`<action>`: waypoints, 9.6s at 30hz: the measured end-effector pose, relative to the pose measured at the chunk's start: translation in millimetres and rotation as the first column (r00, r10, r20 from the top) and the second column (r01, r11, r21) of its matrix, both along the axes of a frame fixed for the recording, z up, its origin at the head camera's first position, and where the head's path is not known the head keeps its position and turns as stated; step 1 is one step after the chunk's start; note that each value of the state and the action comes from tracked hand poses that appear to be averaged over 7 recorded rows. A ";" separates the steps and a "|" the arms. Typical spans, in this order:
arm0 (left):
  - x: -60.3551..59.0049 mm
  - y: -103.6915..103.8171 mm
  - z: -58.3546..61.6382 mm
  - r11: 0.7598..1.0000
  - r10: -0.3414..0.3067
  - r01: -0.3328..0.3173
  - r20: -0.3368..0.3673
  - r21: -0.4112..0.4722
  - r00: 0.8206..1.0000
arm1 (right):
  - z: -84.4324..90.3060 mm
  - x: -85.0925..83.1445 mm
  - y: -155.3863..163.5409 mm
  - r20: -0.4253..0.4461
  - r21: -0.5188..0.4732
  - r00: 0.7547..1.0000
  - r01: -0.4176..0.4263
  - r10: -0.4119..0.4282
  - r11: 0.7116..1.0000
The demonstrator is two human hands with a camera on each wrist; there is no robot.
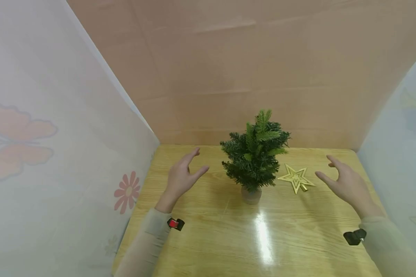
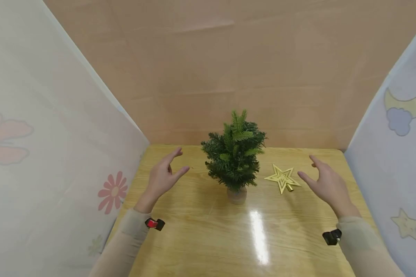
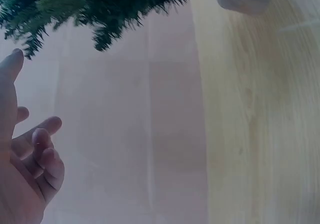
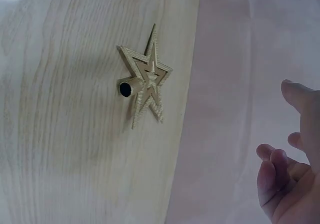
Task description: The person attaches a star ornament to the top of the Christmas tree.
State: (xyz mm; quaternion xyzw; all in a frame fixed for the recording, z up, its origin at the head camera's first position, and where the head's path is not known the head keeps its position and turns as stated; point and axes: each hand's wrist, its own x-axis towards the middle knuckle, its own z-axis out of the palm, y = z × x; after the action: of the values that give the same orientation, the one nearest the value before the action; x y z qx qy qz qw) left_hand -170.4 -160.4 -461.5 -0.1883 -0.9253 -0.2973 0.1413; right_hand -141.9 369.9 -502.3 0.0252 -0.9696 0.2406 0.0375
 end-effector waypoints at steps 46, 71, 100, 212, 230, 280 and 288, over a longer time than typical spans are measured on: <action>-2.4 70.4 57.8 0.961 -0.209 0.248 -0.267 0.121 0.941 | -76.3 -4.2 -2.5 0.208 -0.082 0.975 -0.058 0.074 0.995; -7.7 83.7 57.9 0.982 -0.160 0.181 -0.274 0.053 0.948 | -86.3 -7.5 -3.1 0.289 -0.096 0.955 -0.047 0.073 0.994; -13.2 87.6 56.8 0.976 -0.140 0.185 -0.321 0.114 0.937 | -107.5 -11.1 0.1 0.317 -0.106 0.946 -0.036 0.068 0.994; -15.1 88.3 53.3 0.967 -0.128 0.189 -0.312 0.172 0.941 | -90.8 -8.1 15.1 0.305 -0.427 0.951 0.186 -0.052 0.885; -15.0 87.8 53.5 0.965 -0.130 0.194 -0.322 0.176 0.938 | -71.7 -15.0 11.9 0.268 -0.449 0.956 0.230 -0.116 0.863; -16.6 87.9 50.7 0.951 -0.156 0.225 -0.295 0.214 0.943 | -16.4 -25.0 -3.7 0.113 -0.516 0.978 0.208 -0.175 0.831; -17.7 87.8 49.6 0.946 -0.167 0.235 -0.284 0.224 0.944 | -7.5 -25.4 -10.3 0.093 -0.584 0.976 0.215 -0.199 0.783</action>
State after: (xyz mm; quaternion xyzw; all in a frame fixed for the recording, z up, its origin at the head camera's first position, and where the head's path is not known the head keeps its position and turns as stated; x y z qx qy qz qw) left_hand -188.1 -72.6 -411.8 -0.3002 -0.8284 -0.3991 0.2538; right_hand -167.3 359.6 -509.8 -0.0973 -0.8438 0.5247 0.0567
